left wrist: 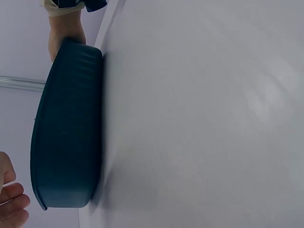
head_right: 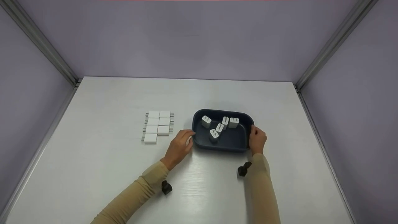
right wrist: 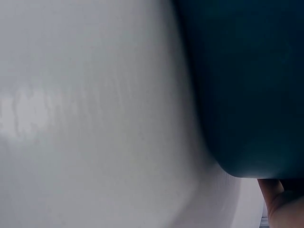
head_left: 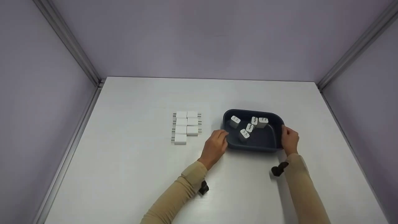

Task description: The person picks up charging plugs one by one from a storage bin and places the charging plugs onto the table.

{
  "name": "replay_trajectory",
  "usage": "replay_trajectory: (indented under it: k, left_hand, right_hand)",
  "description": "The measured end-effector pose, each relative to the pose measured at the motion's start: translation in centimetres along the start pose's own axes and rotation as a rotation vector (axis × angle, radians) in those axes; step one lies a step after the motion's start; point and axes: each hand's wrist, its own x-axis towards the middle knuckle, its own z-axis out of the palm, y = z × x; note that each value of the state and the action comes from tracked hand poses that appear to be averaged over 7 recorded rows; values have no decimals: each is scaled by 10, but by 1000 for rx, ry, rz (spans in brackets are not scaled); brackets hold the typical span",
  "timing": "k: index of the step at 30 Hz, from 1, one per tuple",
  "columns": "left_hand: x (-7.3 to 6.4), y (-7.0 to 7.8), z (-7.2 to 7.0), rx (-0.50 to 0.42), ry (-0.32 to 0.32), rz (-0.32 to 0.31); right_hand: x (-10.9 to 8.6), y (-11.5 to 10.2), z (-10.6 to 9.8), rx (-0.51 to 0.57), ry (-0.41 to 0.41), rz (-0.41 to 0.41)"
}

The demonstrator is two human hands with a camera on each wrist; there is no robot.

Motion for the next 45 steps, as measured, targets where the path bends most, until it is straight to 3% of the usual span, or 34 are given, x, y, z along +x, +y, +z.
replay_trajectory:
  k: [8,18,24,37,45]
  left_hand:
    - [4,12,6,-26,-5,4]
    - [14,24,11,-177,-170,-108]
    - [21,26,16,-268,-195,-146]
    - [25,29,22,-208,-268,-152]
    - [34,37,30,-198,-320,-180]
  right_hand:
    - [1,1,-1,-1,12,-10]
    - [0,1,-1,-11,3,8]
    - [2,3,2,-32,4,10]
    - [2,1,0,-49,-5,23]
    - [1,1,1,-39,-13,20]
